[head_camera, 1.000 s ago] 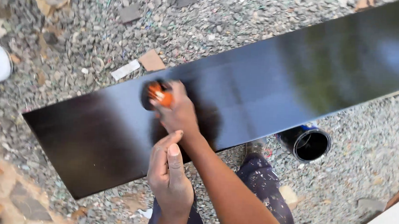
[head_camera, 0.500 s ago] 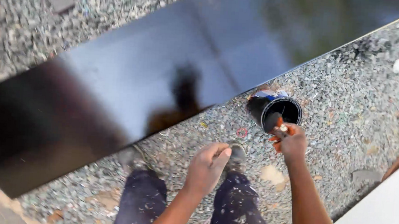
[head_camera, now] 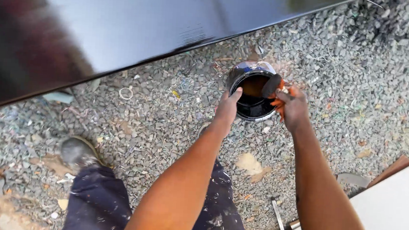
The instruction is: Applying a dark stain to a wooden furniture frame using a sponge applicator.
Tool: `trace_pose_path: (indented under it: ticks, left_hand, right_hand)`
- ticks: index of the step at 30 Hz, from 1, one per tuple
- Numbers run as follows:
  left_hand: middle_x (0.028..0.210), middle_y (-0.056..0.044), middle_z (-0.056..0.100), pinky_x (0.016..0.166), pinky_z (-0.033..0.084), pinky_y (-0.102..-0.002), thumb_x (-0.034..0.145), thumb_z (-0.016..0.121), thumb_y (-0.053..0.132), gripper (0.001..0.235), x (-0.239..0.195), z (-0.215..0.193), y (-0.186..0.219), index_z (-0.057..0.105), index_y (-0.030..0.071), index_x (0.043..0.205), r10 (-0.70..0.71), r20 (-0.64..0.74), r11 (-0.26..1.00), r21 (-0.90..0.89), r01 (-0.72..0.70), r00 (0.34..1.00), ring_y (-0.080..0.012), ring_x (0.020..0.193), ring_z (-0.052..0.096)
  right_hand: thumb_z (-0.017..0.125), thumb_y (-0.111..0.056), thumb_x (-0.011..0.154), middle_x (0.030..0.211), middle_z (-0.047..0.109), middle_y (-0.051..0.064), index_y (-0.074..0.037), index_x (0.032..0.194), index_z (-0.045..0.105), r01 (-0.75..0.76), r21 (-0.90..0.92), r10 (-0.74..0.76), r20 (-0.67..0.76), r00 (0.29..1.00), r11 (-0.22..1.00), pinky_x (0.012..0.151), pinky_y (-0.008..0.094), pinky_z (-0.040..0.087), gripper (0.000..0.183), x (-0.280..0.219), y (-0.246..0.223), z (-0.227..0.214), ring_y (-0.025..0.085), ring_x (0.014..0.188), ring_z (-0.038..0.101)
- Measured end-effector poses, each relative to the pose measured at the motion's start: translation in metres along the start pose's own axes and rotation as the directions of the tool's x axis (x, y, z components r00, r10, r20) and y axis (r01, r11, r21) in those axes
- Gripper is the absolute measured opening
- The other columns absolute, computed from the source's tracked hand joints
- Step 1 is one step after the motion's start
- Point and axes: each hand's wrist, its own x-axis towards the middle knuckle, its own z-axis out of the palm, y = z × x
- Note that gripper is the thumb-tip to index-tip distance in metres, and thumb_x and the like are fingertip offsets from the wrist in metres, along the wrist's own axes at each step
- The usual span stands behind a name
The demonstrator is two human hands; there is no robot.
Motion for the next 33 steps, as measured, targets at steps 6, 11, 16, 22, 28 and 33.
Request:
trace_pose_path:
  ticks: [6,11,16,22,28,33]
  left_hand:
    - [0.172,-0.021,0.013,0.125,0.022,-0.058,0.095,0.054,0.065,0.097,-0.083,-0.077,-0.022,0.017,0.01,0.167,0.012,-0.131,0.982,-0.183,-0.036,0.991,-0.0423,0.157,0.016]
    - [0.171,-0.023,0.009,0.126,0.019,-0.058,0.1,0.053,0.058,0.092,-0.125,-0.168,-0.057,0.014,0.009,0.167,0.011,-0.278,0.957,-0.275,-0.091,0.96,-0.0426,0.158,0.009]
    - [0.169,-0.023,0.016,0.127,0.019,-0.056,0.101,0.051,0.057,0.087,-0.132,-0.263,-0.088,0.022,0.007,0.165,-0.014,-0.446,0.945,-0.299,-0.134,0.895,-0.0415,0.157,0.014]
    - [0.172,-0.019,0.012,0.125,0.019,-0.058,0.098,0.05,0.061,0.091,-0.181,-0.343,-0.126,0.016,0.012,0.167,-0.005,-0.386,0.938,-0.321,-0.13,0.922,-0.0365,0.158,0.013]
    - [0.169,-0.009,0.033,0.121,0.031,-0.044,0.085,0.052,0.056,0.089,-0.225,-0.356,-0.198,0.028,0.02,0.163,0.014,-0.265,0.935,-0.338,-0.106,0.964,-0.0236,0.155,0.034]
    - [0.171,-0.004,0.031,0.124,0.027,-0.046,0.083,0.051,0.066,0.09,-0.21,-0.362,-0.216,0.033,0.023,0.16,0.074,-0.262,0.941,-0.301,-0.154,0.962,-0.0235,0.156,0.033]
  right_hand:
    - [0.071,-0.019,0.098,0.076,0.07,0.021,-0.003,0.111,0.062,-0.086,0.013,0.083,0.151,0.985,0.996,0.034,0.034,0.051,0.023,-0.077,-0.037,0.076,0.03,0.054,0.07]
    - [0.073,-0.018,0.094,0.076,0.071,0.021,-0.004,0.109,0.063,-0.089,-0.004,0.087,0.282,0.955,0.996,0.043,0.03,0.054,0.022,-0.113,-0.028,0.184,0.026,0.062,0.073]
    - [0.076,-0.014,0.09,0.073,0.07,0.023,-0.003,0.11,0.062,-0.115,0.013,0.102,0.385,0.917,0.993,0.043,0.028,0.055,0.027,-0.159,-0.027,0.29,0.026,0.06,0.072]
    - [0.069,-0.009,0.094,0.092,0.063,0.018,-0.004,0.116,0.058,0.102,-0.22,-0.009,0.386,0.922,0.97,0.054,0.037,0.054,0.025,-0.193,0.012,0.366,0.03,0.079,0.068]
    - [0.065,-0.01,0.093,0.096,0.068,0.021,-0.004,0.123,0.052,0.301,-0.637,-0.109,0.322,0.94,0.71,0.067,0.052,0.045,0.034,-0.242,0.004,0.425,0.036,0.08,0.063]
    - [0.06,-0.006,0.094,0.074,0.066,0.012,-0.006,0.091,0.062,0.263,-0.721,-0.191,0.183,0.964,0.641,0.048,0.04,0.045,0.004,-0.208,0.036,0.467,0.025,0.061,0.061]
